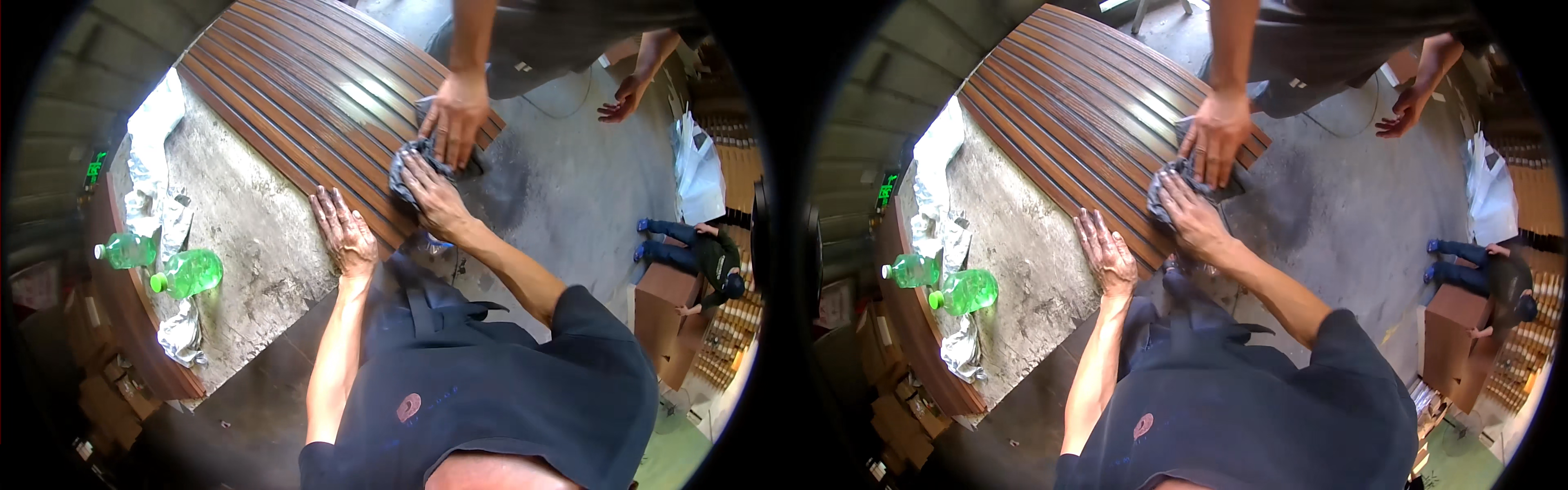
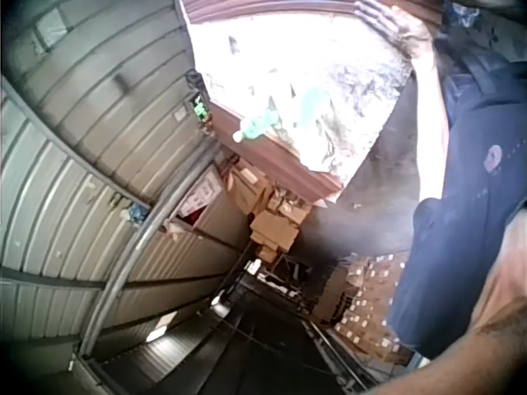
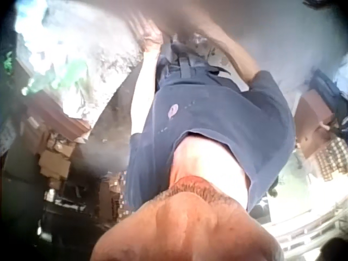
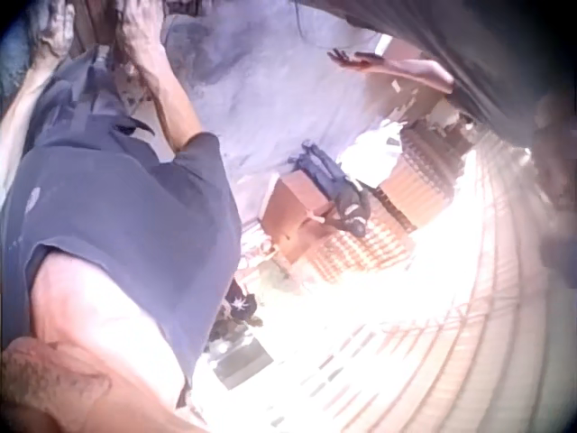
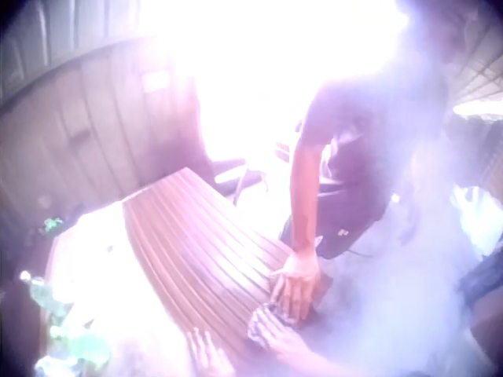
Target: The person wipes a slatted wooden panel with a cloth, applying liquid from a bottle and rubbing the cloth across the surface and side edges.
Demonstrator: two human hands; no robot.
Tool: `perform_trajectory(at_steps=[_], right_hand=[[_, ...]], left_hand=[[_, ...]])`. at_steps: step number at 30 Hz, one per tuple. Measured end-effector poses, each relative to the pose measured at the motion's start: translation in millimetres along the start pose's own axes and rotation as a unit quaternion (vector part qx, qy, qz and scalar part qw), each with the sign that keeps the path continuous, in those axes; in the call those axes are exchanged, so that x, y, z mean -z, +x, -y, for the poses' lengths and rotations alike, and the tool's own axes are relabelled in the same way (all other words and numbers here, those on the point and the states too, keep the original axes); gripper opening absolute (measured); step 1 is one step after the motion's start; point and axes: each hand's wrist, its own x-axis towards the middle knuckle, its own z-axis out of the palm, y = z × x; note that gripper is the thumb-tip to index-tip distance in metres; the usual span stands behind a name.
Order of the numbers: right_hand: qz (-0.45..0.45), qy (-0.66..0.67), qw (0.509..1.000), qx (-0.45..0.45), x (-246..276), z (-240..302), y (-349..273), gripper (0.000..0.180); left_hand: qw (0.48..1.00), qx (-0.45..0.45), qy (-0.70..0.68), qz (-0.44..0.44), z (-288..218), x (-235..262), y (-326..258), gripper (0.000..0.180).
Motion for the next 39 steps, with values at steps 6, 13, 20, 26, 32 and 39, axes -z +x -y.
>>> perform_trajectory(at_steps=[6, 13, 20, 26, 32, 39], right_hand=[[-0.068, -0.061, 0.996, -0.013, -14, -24, 114, 0.060], [-0.069, -0.040, 0.996, -0.033, -16, -32, 67, 0.071], [-0.052, -0.064, 0.993, -0.079, -1, -24, 28, 0.065], [-0.088, -0.032, 0.993, -0.076, -28, -24, 164, 0.064], [-0.029, 0.004, 1.000, -0.001, -2, 8, -8, 0.066], [-0.073, -0.069, 0.994, -0.045, -34, -6, 91, 0.069]], left_hand=[[1.000, -0.011, -0.012, 0.006, -4, -5, 6, 0.049], [1.000, -0.002, -0.012, 0.006, 0, -1, 6, 0.050], [0.999, 0.023, -0.019, 0.026, -7, 0, 4, 0.052], [1.000, 0.004, -0.008, 0.026, -12, 3, 8, 0.049], [1.000, 0.015, -0.009, 0.026, -5, 5, 2, 0.048], [1.000, -0.017, -0.004, 0.018, -8, -2, 8, 0.049]])
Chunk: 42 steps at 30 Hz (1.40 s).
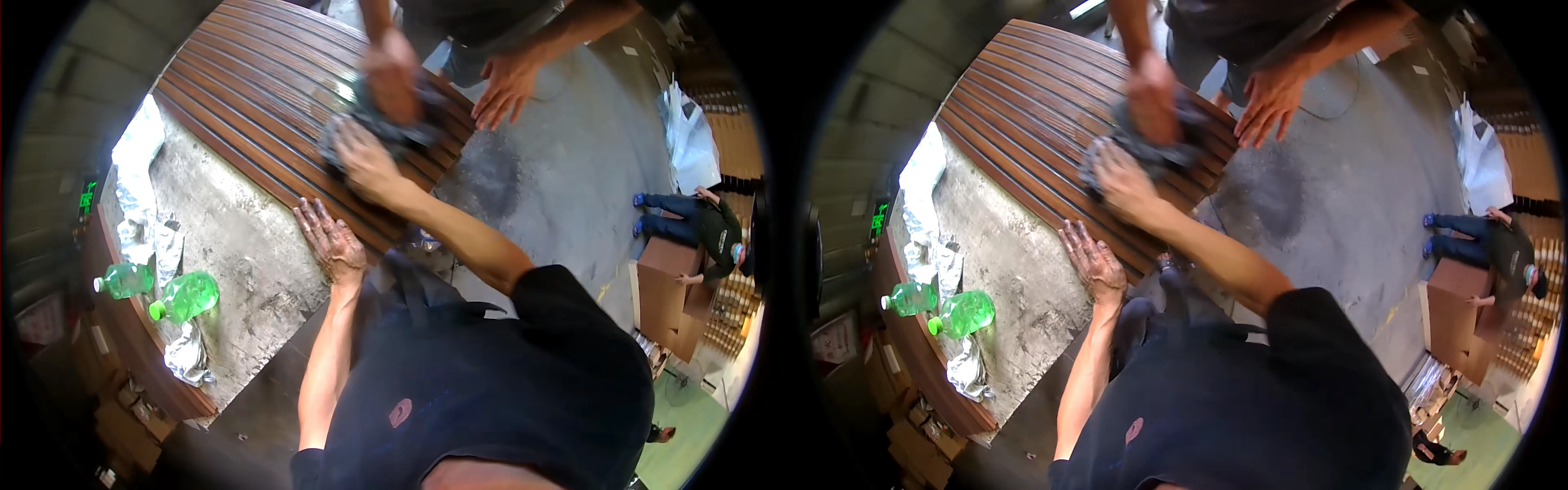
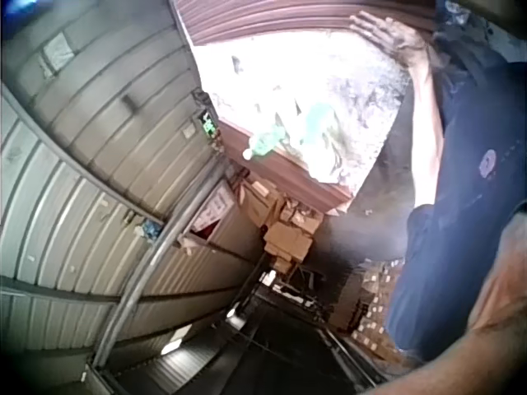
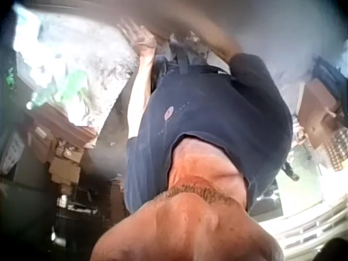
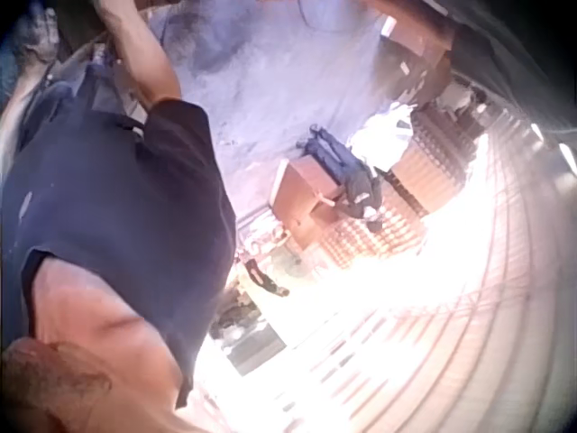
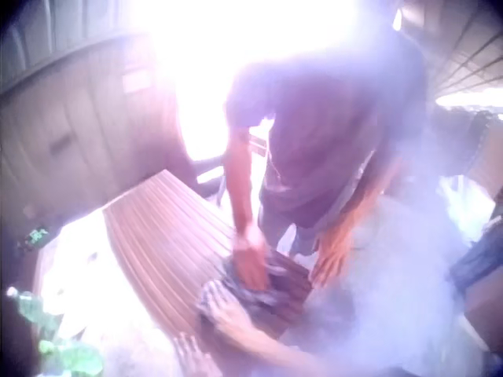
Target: The person wipes a slatted wooden panel with a cloth, applying liquid from a bottle and rubbing the cloth across the surface and side edges.
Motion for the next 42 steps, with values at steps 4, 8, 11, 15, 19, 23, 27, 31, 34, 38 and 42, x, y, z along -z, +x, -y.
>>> perform_trajectory(at_steps=[4, 8, 11, 15, 19, 23, 27, 31, 34, 38, 42], right_hand=[[-0.018, 0.050, 0.999, -0.001, -10, 16, 32, 0.067], [0.044, 0.033, 0.997, 0.046, 28, 16, -77, 0.063], [0.073, 0.067, 0.995, 0.015, 57, -6, -113, 0.066], [0.031, 0.013, 0.999, -0.034, 39, -8, -45, 0.062], [-0.031, 0.077, 0.996, 0.023, 20, 16, -30, 0.056], [0.049, 0.108, 0.989, 0.088, 54, 19, -126, 0.058], [0.052, 0.050, 0.995, 0.064, 49, 21, -102, 0.057], [0.008, 0.083, 0.996, 0.019, 11, 38, -25, 0.056], [0.078, 0.040, 0.990, 0.106, 20, 28, -55, 0.057], [0.121, 0.115, 0.983, 0.083, 76, -2, -139, 0.067], [0.093, 0.102, 0.989, 0.045, 65, 20, -123, 0.063]], left_hand=[[1.000, -0.012, 0.000, 0.005, 0, 0, 0, 0.049], [1.000, 0.007, -0.014, -0.012, 9, 2, -6, 0.050], [1.000, 0.012, -0.013, -0.009, 5, 3, -5, 0.049], [1.000, 0.009, -0.016, -0.002, -2, 5, 0, 0.049], [0.999, 0.012, -0.042, -0.006, 2, 3, -7, 0.049], [0.997, 0.027, -0.072, -0.026, 12, 6, -12, 0.049], [0.998, 0.031, -0.059, -0.023, 9, 7, -10, 0.049], [0.998, 0.008, -0.059, -0.030, 6, 0, -4, 0.049], [0.998, 0.030, -0.057, 0.011, 16, 5, -11, 0.044], [0.996, 0.004, -0.085, -0.040, 16, 6, -11, 0.042], [0.994, 0.020, -0.091, -0.051, 15, 5, -12, 0.043]])
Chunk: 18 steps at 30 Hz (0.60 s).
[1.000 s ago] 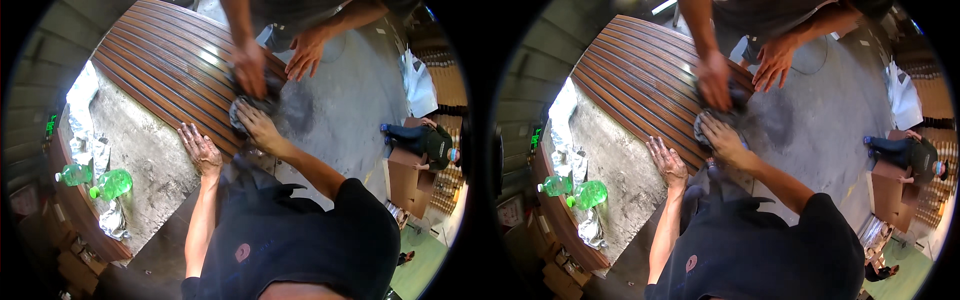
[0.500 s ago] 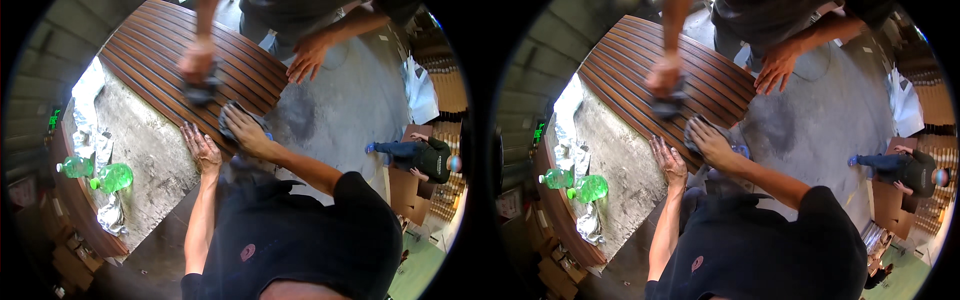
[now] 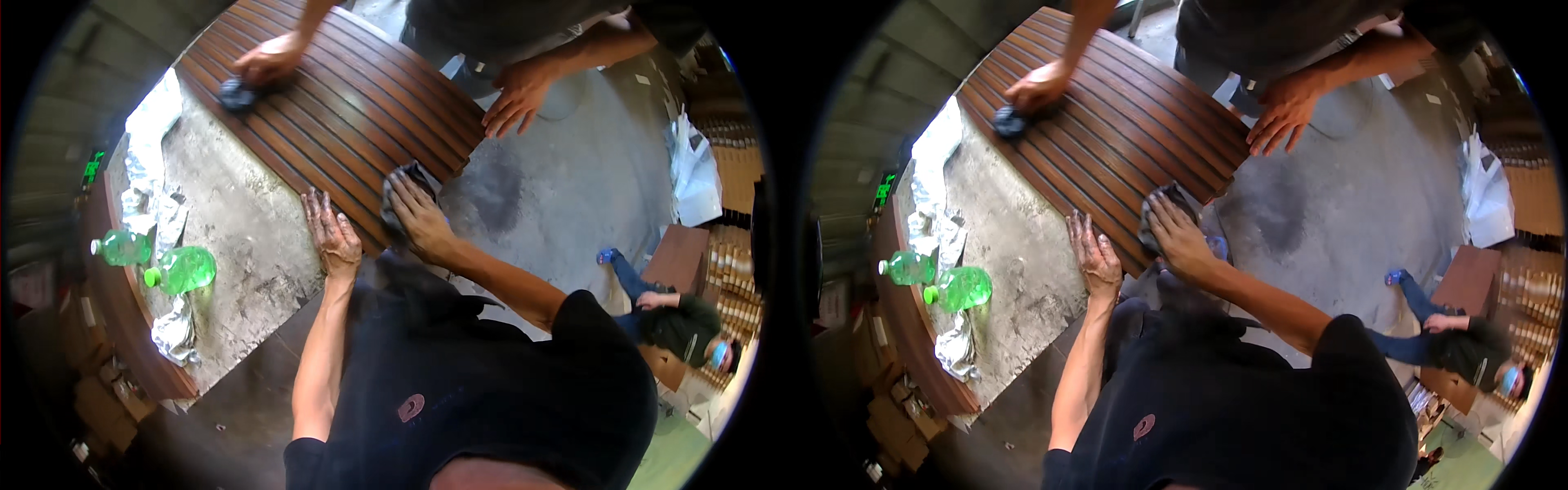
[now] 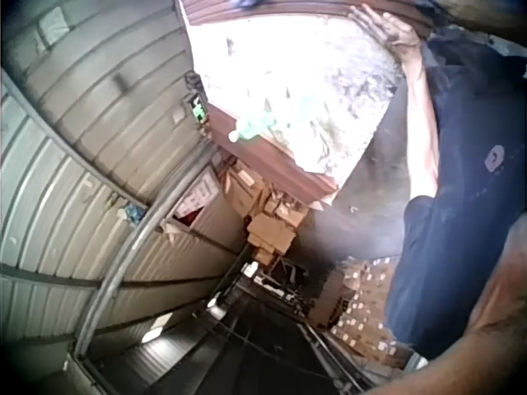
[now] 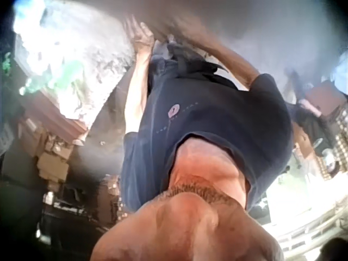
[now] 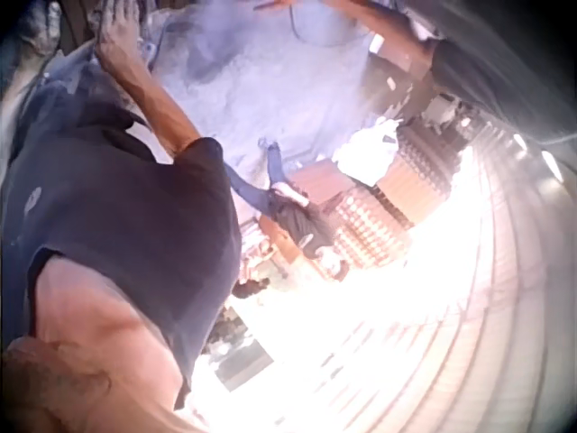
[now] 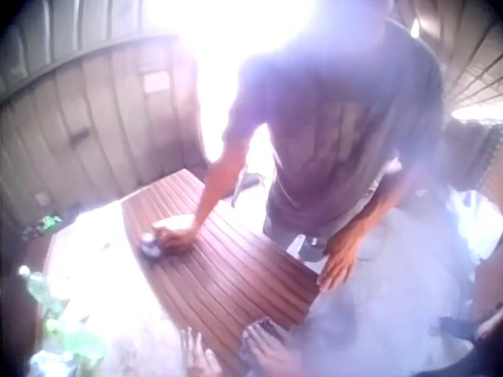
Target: The person wipes a slatted wooden panel with a cloth, applying liquid from a bottle and rubbing the cloth across the surface and side edges.
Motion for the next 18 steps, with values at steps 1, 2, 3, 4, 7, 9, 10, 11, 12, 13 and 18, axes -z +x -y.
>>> perform_trajectory(at_steps=[1, 2, 3, 4, 7, 9, 10, 11, 12, 13, 18], right_hand=[[-0.034, -0.017, 0.999, 0.003, -8, 2, 18, 0.060], [-0.066, -0.034, 0.997, 0.006, -15, 4, 33, 0.057], [-0.060, -0.043, 0.997, 0.016, -24, 8, 45, 0.053], [-0.056, -0.035, 0.998, 0.023, -24, 13, 36, 0.053], [0.041, 0.102, 0.985, 0.130, -21, 14, -11, 0.055], [0.040, 0.232, 0.963, 0.132, -3, 10, -51, 0.047], [0.048, 0.236, 0.961, 0.139, 8, 11, -60, 0.047], [0.051, 0.353, 0.934, -0.018, 21, 16, -69, 0.041], [0.050, 0.454, 0.873, -0.172, 30, 16, -72, 0.036], [0.071, 0.512, 0.815, -0.263, 35, 3, -75, 0.033], [-0.078, 0.736, 0.578, -0.343, 44, -15, -58, 0.032]], left_hand=[[1.000, -0.009, -0.017, -0.008, -1, 1, 2, 0.044], [1.000, -0.003, -0.009, -0.009, -2, 2, 4, 0.044], [0.999, 0.002, -0.034, 0.002, -3, 5, 6, 0.045], [0.998, 0.007, -0.060, 0.012, -4, 7, 5, 0.046], [0.992, 0.086, -0.083, -0.050, 15, 20, -14, 0.047], [0.980, 0.156, -0.087, -0.086, 15, 28, -26, 0.046], [0.979, 0.164, -0.081, -0.092, 16, 32, -33, 0.046], [0.984, 0.153, -0.060, -0.069, 18, 36, -40, 0.048], [0.989, 0.138, -0.039, -0.048, 21, 40, -40, 0.050], [0.992, 0.115, -0.023, -0.055, 20, 42, -41, 0.049], [0.994, 0.097, 0.001, -0.057, 20, 37, -39, 0.046]])
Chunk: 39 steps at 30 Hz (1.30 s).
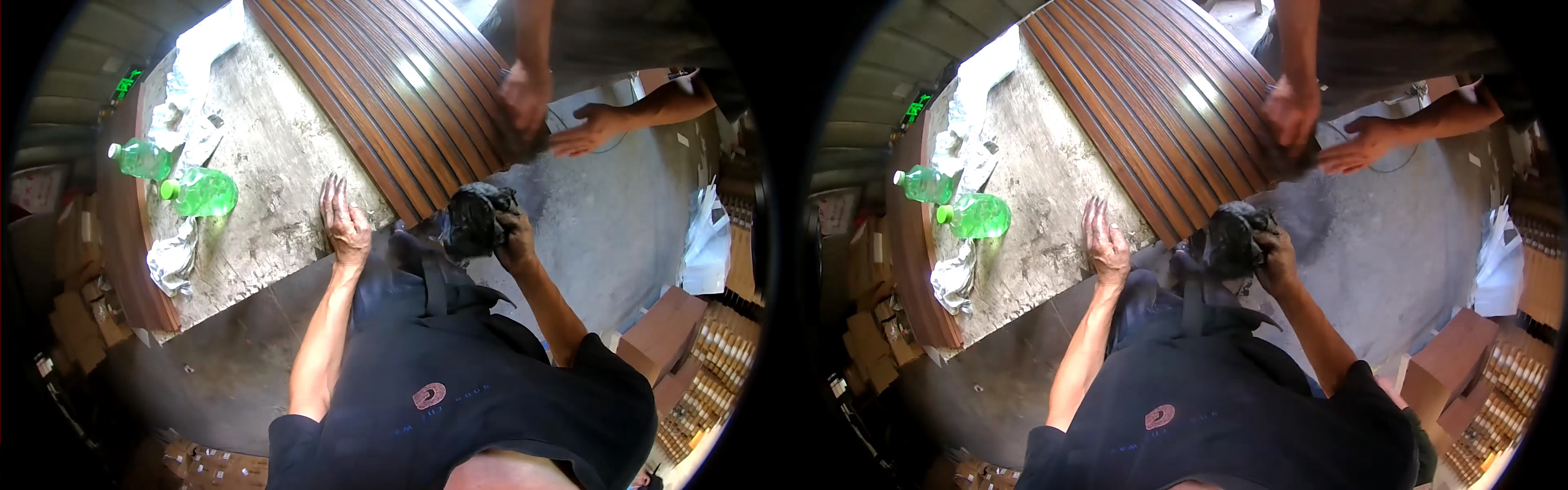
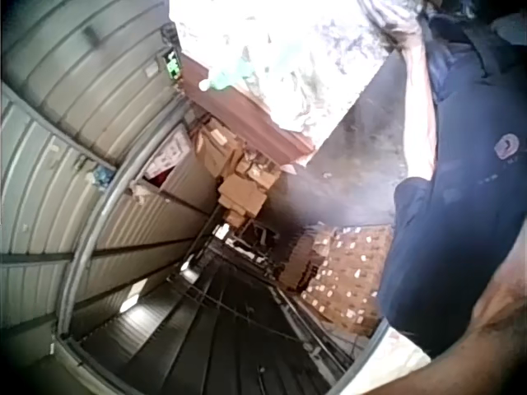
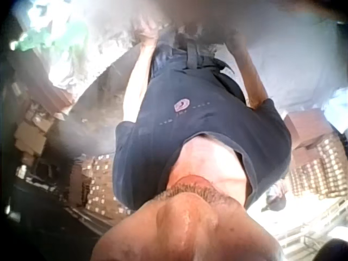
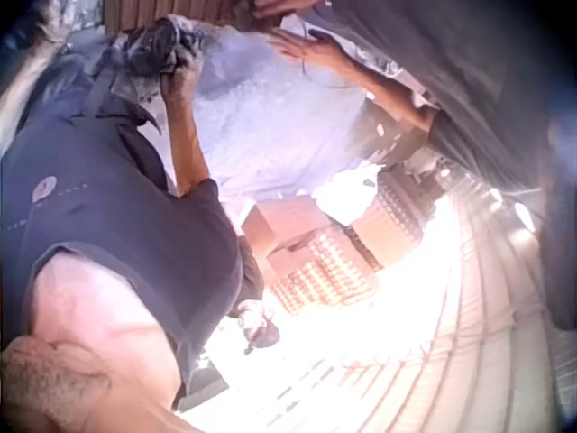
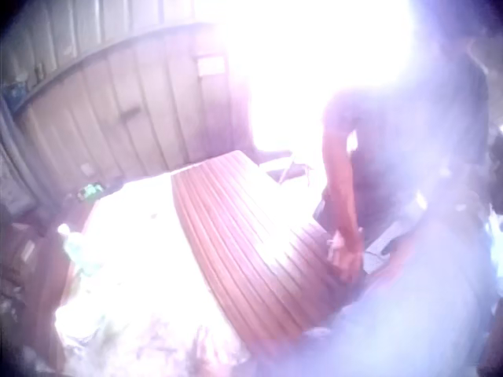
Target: The person wipes a slatted wooden panel with a cloth, applying liquid from a bottle and rubbing the cloth across the surface and side edges.
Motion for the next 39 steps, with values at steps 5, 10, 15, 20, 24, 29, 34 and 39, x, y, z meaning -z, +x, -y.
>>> perform_trajectory(at_steps=[5, 10, 15, 20, 24, 29, 34, 39], right_hand=[[-0.020, -0.102, 0.990, 0.100, 0, 12, 1, 0.037], [0.066, -0.288, 0.954, 0.052, -22, 2, 17, 0.044], [0.210, -0.742, 0.509, 0.383, -95, -45, 80, 0.065], [0.173, -0.741, 0.459, 0.458, -163, -49, 219, 0.064], [0.189, -0.733, 0.460, 0.465, -179, -49, 255, 0.064], [0.288, -0.730, 0.487, 0.383, -82, -42, 86, 0.063], [0.289, -0.752, 0.481, 0.345, -63, -32, 69, 0.062], [0.142, -0.711, 0.520, 0.452, -146, -41, 179, 0.055]], left_hand=[[0.997, -0.047, 0.050, 0.037, -4, -2, -1, 0.050], [0.994, -0.080, 0.061, 0.050, -11, -2, -1, 0.050], [0.996, -0.070, 0.051, 0.029, -8, -6, -2, 0.045], [0.993, -0.088, 0.070, 0.023, -12, -8, 5, 0.047], [0.995, -0.080, 0.048, 0.026, -6, -4, 5, 0.046], [0.999, -0.052, 0.008, -0.006, -3, 3, -2, 0.048], [0.998, -0.069, 0.009, -0.008, -3, -3, -1, 0.049], [0.994, -0.089, 0.063, 0.022, -3, -7, 2, 0.046]])
